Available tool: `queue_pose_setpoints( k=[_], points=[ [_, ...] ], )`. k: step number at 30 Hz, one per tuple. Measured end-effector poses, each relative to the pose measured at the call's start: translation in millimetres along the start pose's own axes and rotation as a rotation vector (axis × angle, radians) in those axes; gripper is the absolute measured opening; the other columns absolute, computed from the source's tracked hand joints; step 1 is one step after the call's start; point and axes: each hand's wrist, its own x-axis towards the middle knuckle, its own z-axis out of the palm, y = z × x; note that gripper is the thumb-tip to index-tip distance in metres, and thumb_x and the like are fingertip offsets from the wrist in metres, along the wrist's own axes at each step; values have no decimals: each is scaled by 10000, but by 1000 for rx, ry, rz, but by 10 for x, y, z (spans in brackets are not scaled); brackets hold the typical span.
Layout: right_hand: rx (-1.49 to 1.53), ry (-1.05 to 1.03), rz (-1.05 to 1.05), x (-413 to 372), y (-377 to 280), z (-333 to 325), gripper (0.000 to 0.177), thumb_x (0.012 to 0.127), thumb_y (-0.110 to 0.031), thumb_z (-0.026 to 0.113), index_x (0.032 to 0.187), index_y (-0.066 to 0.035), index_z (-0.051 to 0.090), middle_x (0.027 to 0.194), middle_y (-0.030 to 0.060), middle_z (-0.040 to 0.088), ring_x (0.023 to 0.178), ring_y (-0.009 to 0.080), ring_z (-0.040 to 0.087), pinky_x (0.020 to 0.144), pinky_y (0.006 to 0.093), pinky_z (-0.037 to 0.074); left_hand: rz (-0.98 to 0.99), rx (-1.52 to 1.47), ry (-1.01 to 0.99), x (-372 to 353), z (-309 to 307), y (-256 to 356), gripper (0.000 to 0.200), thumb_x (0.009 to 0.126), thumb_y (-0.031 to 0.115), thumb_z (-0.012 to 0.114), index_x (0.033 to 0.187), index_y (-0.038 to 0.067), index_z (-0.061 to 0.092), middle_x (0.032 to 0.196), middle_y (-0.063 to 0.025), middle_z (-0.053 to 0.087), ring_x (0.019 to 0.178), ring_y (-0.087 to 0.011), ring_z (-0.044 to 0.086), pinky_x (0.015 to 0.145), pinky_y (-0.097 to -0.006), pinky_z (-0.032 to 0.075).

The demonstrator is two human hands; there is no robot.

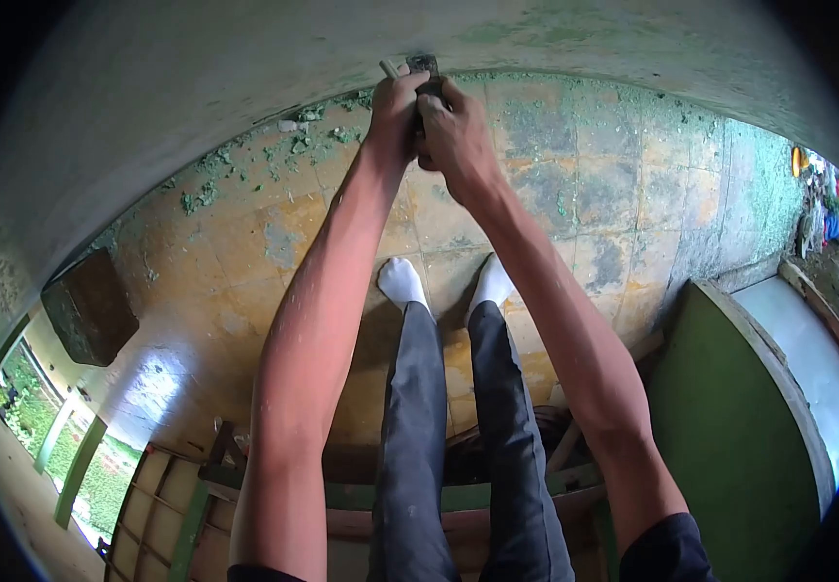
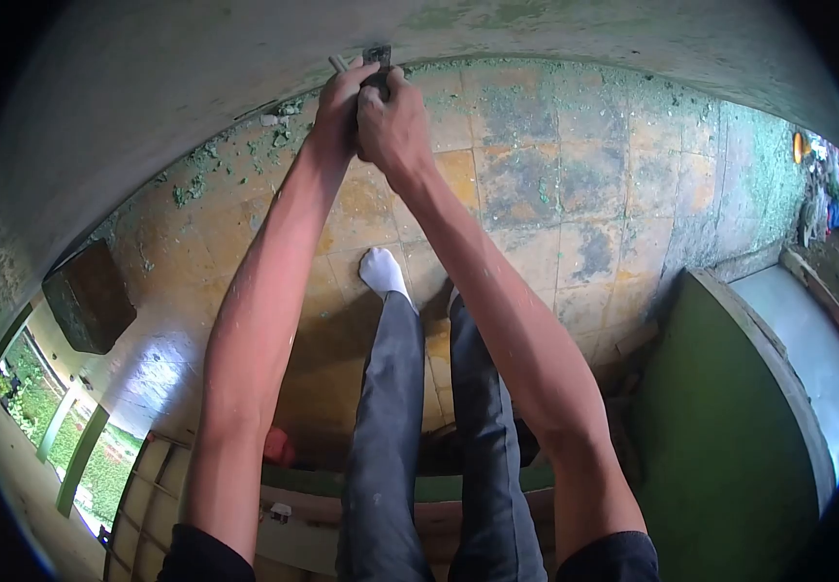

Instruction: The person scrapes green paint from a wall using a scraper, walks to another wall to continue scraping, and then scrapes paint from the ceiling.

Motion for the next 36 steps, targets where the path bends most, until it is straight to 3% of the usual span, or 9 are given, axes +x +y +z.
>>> queue_pose_setpoints(
  k=[8,16,21,23,26,28,30,32,36],
  points=[
    [68,-32,-39,-81,88,-51,144,961,-155,448,1004,-25,491,661,12,439,482,84,419,382,234,316,-7,98,158,-103,157,50,97,921,141,523,987,71,525,813,-34,557,710,-143,556,619,-287,451],
    [117,-29,-53,-212,-45,-66,127,957,-142,441,982,-31,497,657,-3,418,477,69,381,391,233,285,12,171,179,-179,266,117,125,916,145,522,1012,66,538,825,-26,566,705,-135,567,610,-283,456],
    [65,-32,-2,-147,-66,-12,129,940,-134,441,974,-20,492,656,8,420,495,77,396,395,242,296,-11,48,31,-227,113,163,79,924,146,506,955,78,533,793,-15,556,714,-118,558,621,-260,435],
    [31,-21,-79,-90,79,39,140,941,-133,439,998,-18,493,661,15,430,490,83,404,394,244,308,84,56,-60,-54,-24,98,71,928,150,508,948,87,530,790,-5,550,698,-106,552,601,-257,433],
    [-24,-20,-142,-138,53,66,170,941,-132,432,1048,-12,487,667,29,450,474,95,418,390,249,329,15,116,111,-315,217,269,75,939,155,498,960,87,523,785,5,541,678,-90,530,585,-246,413],
    [-74,57,-154,-166,84,112,250,875,-139,457,998,75,495,790,278,607,742,399,628,694,432,490,22,129,121,-318,210,208,78,940,159,497,952,85,519,783,0,545,682,-94,536,591,-243,414],
    [-33,12,-62,-195,60,70,252,877,-141,454,996,77,500,794,278,613,721,384,638,661,422,495,36,148,135,-300,141,192,82,941,163,496,944,84,516,781,-5,549,686,-97,541,597,-240,415],
    [26,-22,-119,-133,-19,64,175,935,-126,434,1020,11,501,664,26,445,492,91,404,404,252,322,17,79,-18,-186,2,210,83,938,170,502,931,88,509,787,-19,558,692,-115,555,606,-256,426],
    [26,-25,-80,-133,-165,97,155,927,-113,434,977,17,502,661,17,419,494,86,374,409,246,293,-52,58,94,-155,77,287,75,937,165,499,933,90,502,800,-27,561,712,-132,556,626,-279,432]
  ],
)
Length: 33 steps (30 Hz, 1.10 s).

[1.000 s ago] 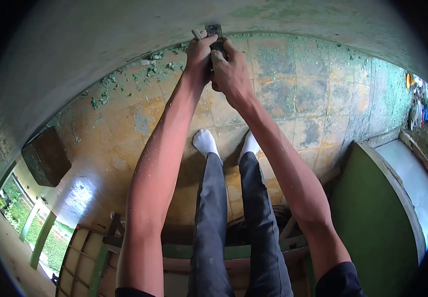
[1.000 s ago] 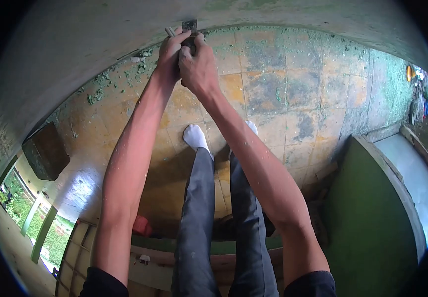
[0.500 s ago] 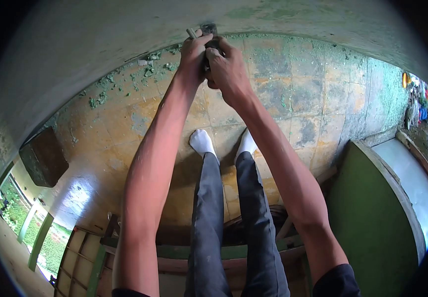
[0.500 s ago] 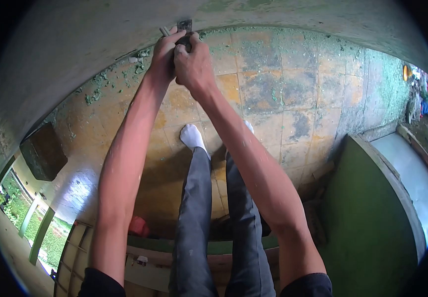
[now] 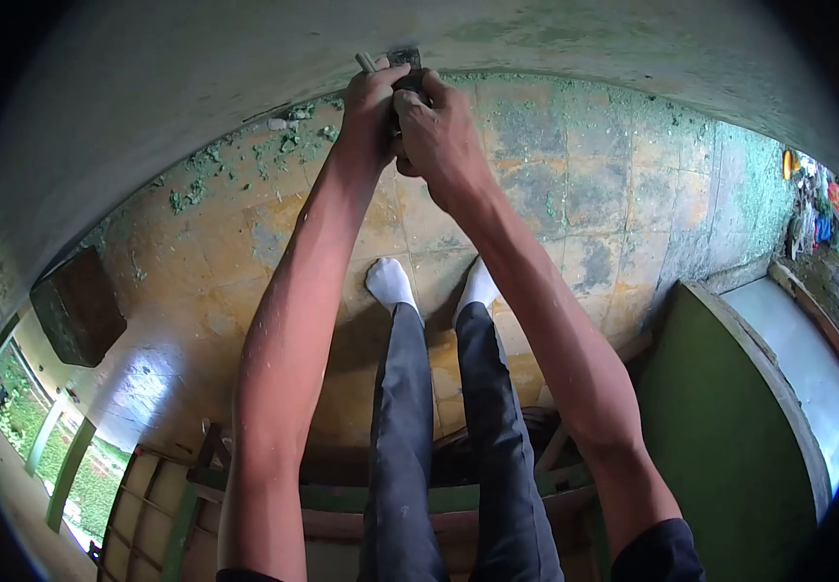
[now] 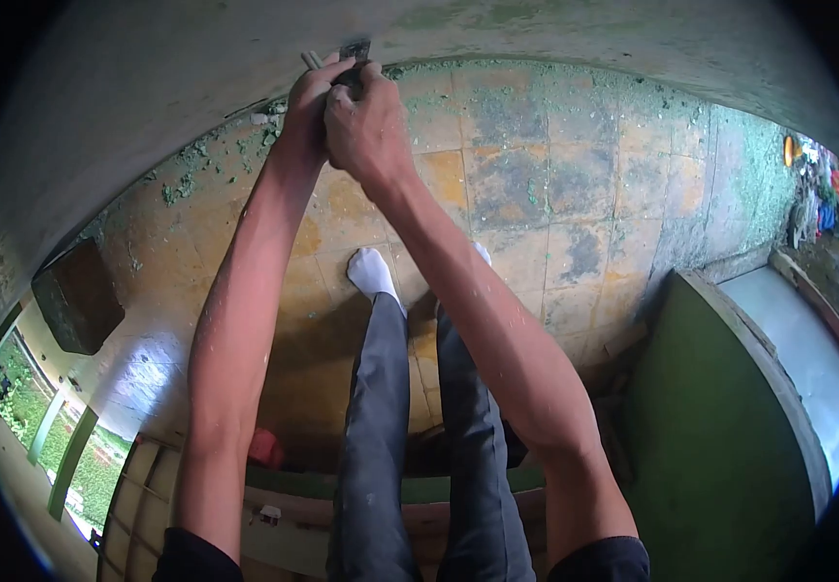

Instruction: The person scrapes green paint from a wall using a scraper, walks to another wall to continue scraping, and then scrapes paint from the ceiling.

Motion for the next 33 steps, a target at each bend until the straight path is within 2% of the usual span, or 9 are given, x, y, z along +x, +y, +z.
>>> queue_pose_setpoints(
  k=[3,8,10,11,13,23,26,30,33],
  points=[
    [24,-12,24,131,70,61,165,929,-123,436,984,17,505,676,18,420,491,85,369,408,248,291,38,-35,-70,98,-104,-71,74,936,161,499,940,88,499,803,-27,562,722,-130,558,630,-278,432],
    [116,-69,116,32,34,20,95,929,-110,440,923,-25,481,691,12,423,489,74,370,393,235,268,74,58,-32,78,-190,-102,82,937,159,496,946,79,509,805,-16,556,729,-131,558,652,-277,434],
    [18,-23,55,113,65,70,194,887,-137,443,918,50,486,634,139,547,474,196,555,428,332,438,62,-8,-130,136,-224,-117,86,936,159,495,950,78,520,812,-12,554,725,-129,552,653,-272,430],
    [14,-27,45,103,76,41,194,887,-137,443,918,50,486,634,139,547,474,196,555,428,332,438,72,-10,-133,157,-219,-139,86,936,159,495,950,78,520,812,-12,554,725,-129,552,653,-272,430],
    [145,-69,110,-60,-86,9,78,938,-103,440,905,-41,473,678,2,411,488,65,363,399,226,271,102,-30,66,23,-28,-81,121,861,129,562,765,118,488,661,9,473,554,-102,473,482,-281,354],
    [101,-31,75,-38,87,31,80,943,-115,452,944,-41,483,662,-10,403,481,58,357,400,221,272,117,-18,94,-11,-43,-91,104,860,129,571,793,97,498,682,1,492,569,-124,500,486,-296,370],
    [60,-15,33,23,135,64,93,946,-120,449,969,-36,483,658,-12,402,482,59,360,391,224,269,109,-8,-82,66,-175,-116,98,923,157,526,915,63,550,765,-6,557,665,-112,553,594,-261,435],
    [84,-31,97,-70,116,44,106,957,-131,443,973,-30,470,658,-9,402,481,61,355,390,231,272,65,87,26,-43,-103,-94,84,911,154,545,913,70,545,758,-7,565,659,-114,559,582,-257,441],
    [116,-32,102,17,129,45,100,959,-127,444,962,-30,465,676,1,428,481,65,372,392,228,272,157,30,55,110,-109,-171,134,853,153,559,767,52,549,635,-15,522,497,-121,497,428,-270,362]
  ],
)
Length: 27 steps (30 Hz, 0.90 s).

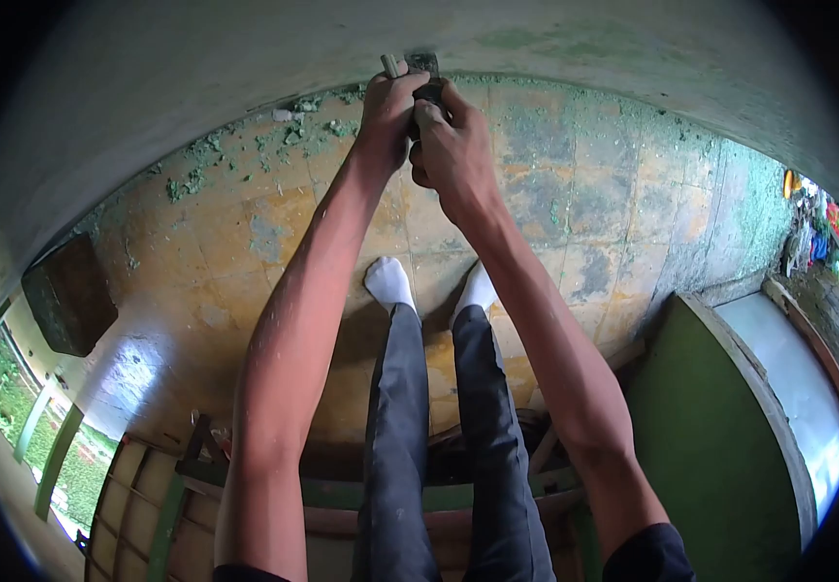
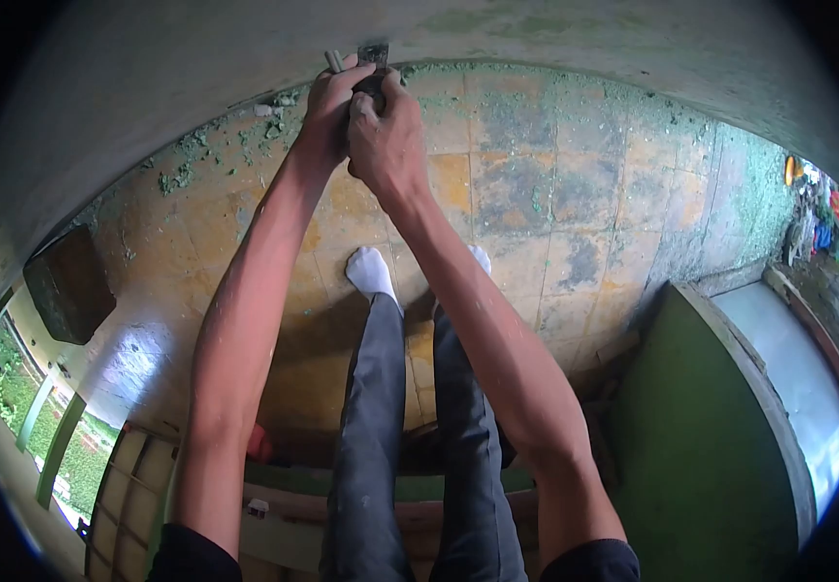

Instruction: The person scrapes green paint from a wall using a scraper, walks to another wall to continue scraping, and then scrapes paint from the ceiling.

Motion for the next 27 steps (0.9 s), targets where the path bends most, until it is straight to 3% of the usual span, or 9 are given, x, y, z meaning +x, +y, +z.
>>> queue_pose_setpoints(
  k=[5,7,11,13,15,16,17,21,27],
  points=[
    [24,-14,46,16,20,-28,98,949,-122,452,960,-29,479,703,23,458,501,73,393,405,236,298,35,89,-26,14,-67,-31,169,846,151,561,715,51,525,621,-19,513,483,-120,481,418,-276,354],
    [-26,8,69,170,96,1,116,949,-136,451,963,-27,488,703,28,462,518,79,408,421,247,322,-112,78,-78,175,-208,-119,116,889,159,553,846,52,568,728,-27,567,638,-133,560,569,-279,430],
    [-24,-40,36,-4,-48,-120,145,951,-142,438,1009,-32,512,703,19,479,521,83,432,440,246,358,-172,166,-81,-198,70,122,260,922,226,502,1099,68,608,758,-21,571,653,-128,550,563,-269,435],
    [-37,-16,34,-162,-177,-218,188,952,-139,433,1082,-43,530,701,10,484,515,68,426,428,225,345,-155,132,-96,-284,187,43,342,940,249,489,1237,92,555,881,-22,576,723,-95,540,565,-251,436],
    [0,73,87,-219,-293,-356,231,954,-140,430,1140,-48,533,702,5,486,510,50,408,412,202,311,-86,46,-128,-375,404,-6,283,942,236,494,1166,82,571,880,-19,570,725,-82,534,553,-230,423],
    [-42,76,31,-209,-356,-418,237,951,-125,425,1139,-49,547,703,1,487,506,40,394,403,188,285,3,-55,-130,-330,545,-45,187,934,220,510,1032,77,580,824,-13,563,675,-71,531,517,-212,398],
    [33,48,40,-149,-380,-470,223,947,-112,426,1105,-37,564,696,-1,481,505,38,387,404,191,280,-49,-30,-166,-275,531,-12,134,924,206,517,931,80,562,755,-7,550,610,-74,525,489,-217,381],
    [6,74,81,205,-99,-515,190,934,-119,456,1029,-23,590,691,4,481,502,48,384,416,206,290,-69,-84,-92,45,437,-307,104,914,177,501,886,89,548,707,-8,532,559,-98,509,459,-251,373],
    [-38,157,-36,130,25,-437,159,918,-134,479,996,-46,586,643,-6,457,513,64,406,433,220,323,-46,24,-179,-32,329,-249,130,930,178,458,918,85,548,758,-14,553,581,-103,522,460,-260,390]
  ],
)
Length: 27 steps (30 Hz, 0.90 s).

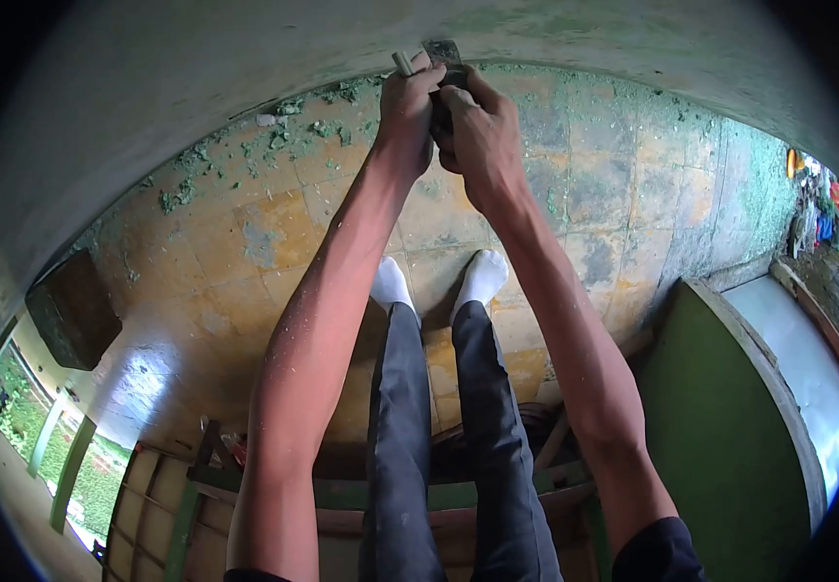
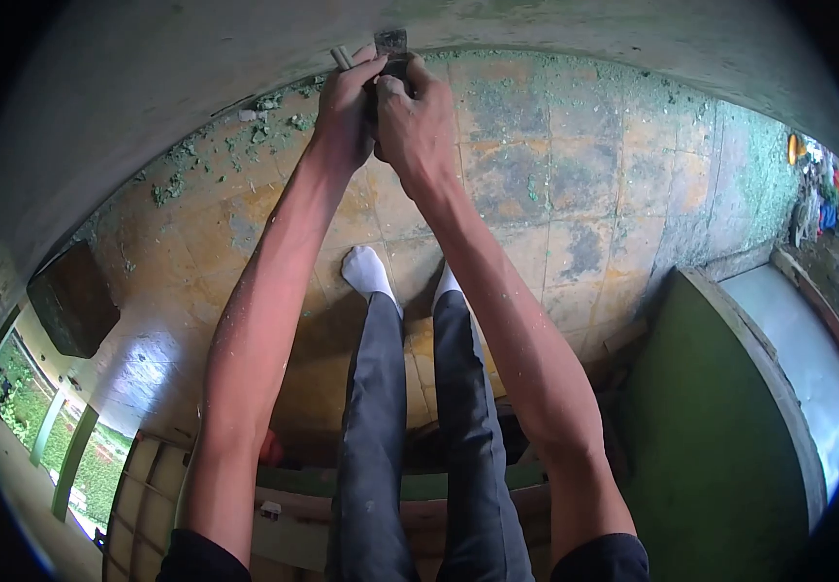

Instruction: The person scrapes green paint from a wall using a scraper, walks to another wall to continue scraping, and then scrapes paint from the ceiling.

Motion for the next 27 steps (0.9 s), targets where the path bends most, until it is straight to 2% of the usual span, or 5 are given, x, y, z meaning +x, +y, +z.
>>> queue_pose_setpoints(
  k=[4,5,8,19,27],
  points=[
    [-162,16,-150,265,158,101,228,881,-149,488,975,42,568,679,104,575,531,153,552,450,302,443,64,-77,77,178,-101,-138,138,941,167,439,955,87,551,811,-25,579,663,-92,559,522,-233,426],
    [-40,-43,-9,242,144,33,226,877,-140,485,971,47,571,683,118,583,531,167,565,461,312,449,51,-79,28,193,-168,-106,144,941,163,438,968,84,555,821,-26,582,686,-93,564,545,-232,433],
    [-34,-53,-47,95,55,16,163,929,-133,472,977,-28,587,638,1,468,511,62,408,417,228,322,-13,-77,-14,96,-116,-15,152,940,164,439,976,78,558,846,-25,590,723,-96,566,589,-238,441],
    [-38,-53,-6,243,211,-2,173,933,-148,497,1034,-44,591,663,5,494,481,57,401,383,209,276,-76,57,59,175,-108,-116,177,932,154,466,1022,62,586,793,-1,573,692,-70,556,549,-221,413],
    [-104,-50,-20,197,293,-91,267,911,-161,490,1097,18,558,626,75,552,465,114,498,396,277,395,-102,150,110,157,-71,-165,190,932,151,473,1039,55,596,832,-12,600,718,-89,571,618,-235,447]
  ],
)
